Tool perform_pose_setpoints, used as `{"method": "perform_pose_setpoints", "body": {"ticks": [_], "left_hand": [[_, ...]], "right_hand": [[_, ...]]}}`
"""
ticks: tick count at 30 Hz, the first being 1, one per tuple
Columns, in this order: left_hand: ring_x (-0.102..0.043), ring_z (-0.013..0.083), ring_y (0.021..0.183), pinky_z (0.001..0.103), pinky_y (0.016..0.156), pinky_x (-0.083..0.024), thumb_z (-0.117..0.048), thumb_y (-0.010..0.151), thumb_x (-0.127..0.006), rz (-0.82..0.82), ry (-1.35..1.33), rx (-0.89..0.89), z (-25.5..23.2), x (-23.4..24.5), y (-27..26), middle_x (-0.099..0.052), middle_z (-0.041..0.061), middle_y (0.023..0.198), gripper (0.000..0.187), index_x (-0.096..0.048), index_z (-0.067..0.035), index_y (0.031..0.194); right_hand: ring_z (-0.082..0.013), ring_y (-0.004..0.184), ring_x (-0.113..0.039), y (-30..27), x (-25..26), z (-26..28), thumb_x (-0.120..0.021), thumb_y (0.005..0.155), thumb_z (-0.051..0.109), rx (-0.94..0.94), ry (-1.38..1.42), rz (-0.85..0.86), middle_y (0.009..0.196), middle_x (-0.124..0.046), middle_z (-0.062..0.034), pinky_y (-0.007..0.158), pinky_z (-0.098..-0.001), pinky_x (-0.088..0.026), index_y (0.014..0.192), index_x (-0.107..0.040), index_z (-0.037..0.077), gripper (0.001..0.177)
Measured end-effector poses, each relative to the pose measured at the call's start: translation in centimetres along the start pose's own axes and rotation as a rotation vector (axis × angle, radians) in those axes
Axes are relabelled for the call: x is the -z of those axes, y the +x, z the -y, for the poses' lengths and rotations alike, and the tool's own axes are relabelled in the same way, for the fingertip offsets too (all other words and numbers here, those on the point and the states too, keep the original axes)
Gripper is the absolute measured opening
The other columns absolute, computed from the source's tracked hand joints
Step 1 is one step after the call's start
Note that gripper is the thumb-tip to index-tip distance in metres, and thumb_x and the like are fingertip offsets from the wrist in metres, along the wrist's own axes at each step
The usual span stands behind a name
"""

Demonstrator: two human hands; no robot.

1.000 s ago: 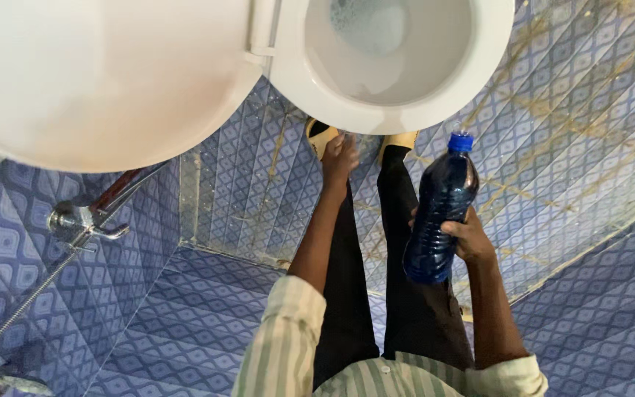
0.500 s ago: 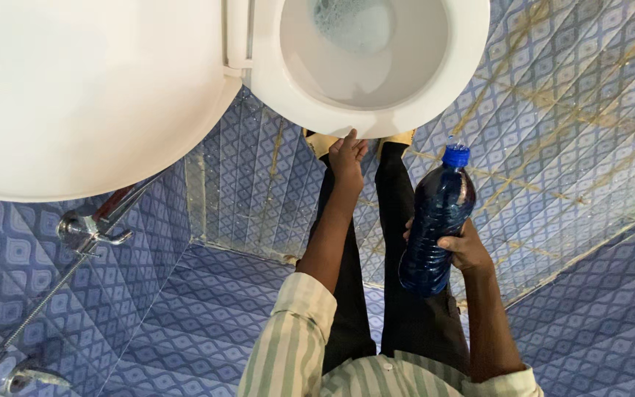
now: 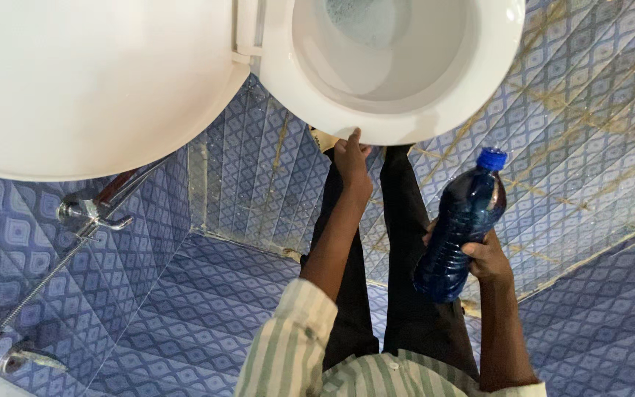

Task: The person applies a blue cleaning liquid from a bottle to the interior and exterior of a toilet, and then uses a red-and-white brush to scrub the surfaces including the seat, lid, and tank.

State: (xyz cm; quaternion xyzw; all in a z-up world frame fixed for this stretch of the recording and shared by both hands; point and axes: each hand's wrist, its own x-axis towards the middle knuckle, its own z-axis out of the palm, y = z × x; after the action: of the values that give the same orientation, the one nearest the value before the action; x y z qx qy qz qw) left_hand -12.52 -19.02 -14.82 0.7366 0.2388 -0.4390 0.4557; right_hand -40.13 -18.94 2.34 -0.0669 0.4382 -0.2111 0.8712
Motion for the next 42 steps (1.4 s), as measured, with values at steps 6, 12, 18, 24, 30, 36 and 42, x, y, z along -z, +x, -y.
{"method": "perform_pose_setpoints", "body": {"ticks": [6,12,18,24,30,36,42], "left_hand": [[-0.06,0.0158,0.089,0.034,0.08,-0.048,-0.024,0.1,-0.066,0.164,-0.099,0.046,-8.0,4.0,-7.8,-0.064,0.009,0.104,0.042,-0.059,0.006,0.128],[-0.07,0.0195,0.1,0.034,0.092,-0.058,-0.03,0.097,-0.063,-0.026,-0.024,0.07,-16.0,8.9,-12.0,-0.071,0.011,0.104,0.049,-0.061,0.008,0.127],[-0.064,0.0228,0.086,0.035,0.076,-0.053,-0.031,0.107,-0.061,0.411,-0.113,-0.314,-20.7,15.6,-9.9,-0.065,0.007,0.095,0.03,-0.063,-0.002,0.114],[-0.06,0.0259,0.074,0.039,0.068,-0.051,-0.045,0.107,-0.047,0.294,-0.17,-0.096,-25.5,17.6,-7.7,-0.061,0.008,0.082,0.042,-0.061,-0.007,0.095],[-0.059,0.0274,0.076,0.04,0.07,-0.05,-0.051,0.106,-0.044,0.218,-0.102,-0.126,-27.9,16.8,-8.9,-0.061,0.01,0.083,0.05,-0.062,-0.006,0.093],[-0.06,0.028,0.079,0.041,0.074,-0.049,-0.065,0.105,-0.037,0.277,-0.247,-0.156,-30.2,18.0,-8.4,-0.06,0.01,0.084,0.067,-0.064,-0.004,0.092],[-0.065,0.0308,0.086,0.043,0.081,-0.054,-0.069,0.101,-0.039,0.29,-0.316,-0.246,-28.4,17.8,-8.2,-0.067,0.013,0.089,0.074,-0.068,-0.001,0.095]], "right_hand": [[-0.0401,0.104,-0.073,-2.0,0.4,0.1,-0.093,0.076,0.037,0.066,0.028,0.068,0.119,-0.069,-0.0276,0.087,-0.0535,-0.062,0.138,-0.056,-0.007,0.084],[-0.0386,0.102,-0.074,-2.9,0.2,1.2,-0.094,0.071,0.032,0.047,-0.032,0.044,0.117,-0.071,-0.0244,0.086,-0.0531,-0.062,0.134,-0.057,-0.005,0.082],[-0.0265,0.098,-0.071,1.5,0.0,0.2,-0.091,0.067,0.012,-0.079,-0.446,-0.01,0.111,-0.073,-0.0156,0.09,-0.0424,-0.058,0.128,-0.063,-0.006,0.07],[-0.017,0.11,-0.064,7.0,-4.4,-1.0,-0.089,0.067,0.009,-0.093,-0.49,0.085,0.121,-0.07,-0.0047,0.099,-0.0336,-0.051,0.136,-0.058,0.002,0.077],[-0.0188,0.096,-0.068,9.9,-1.1,-4.1,-0.088,0.07,0.01,-0.234,-0.353,-0.083,0.108,-0.071,-0.0063,0.086,-0.0367,-0.057,0.128,-0.06,0.001,0.066],[-0.0157,0.084,-0.07,9.7,3.1,-2.0,-0.084,0.074,0.011,-0.246,-0.291,-0.239,0.1,-0.072,-0.0033,0.076,-0.0331,-0.06,0.118,-0.064,0.003,0.05],[-0.0156,0.079,-0.068,10.5,4.1,-0.6,-0.084,0.077,0.012,-0.256,-0.346,-0.27,0.095,-0.07,-0.0033,0.072,-0.0337,-0.059,0.113,-0.066,0.003,0.041]]}}
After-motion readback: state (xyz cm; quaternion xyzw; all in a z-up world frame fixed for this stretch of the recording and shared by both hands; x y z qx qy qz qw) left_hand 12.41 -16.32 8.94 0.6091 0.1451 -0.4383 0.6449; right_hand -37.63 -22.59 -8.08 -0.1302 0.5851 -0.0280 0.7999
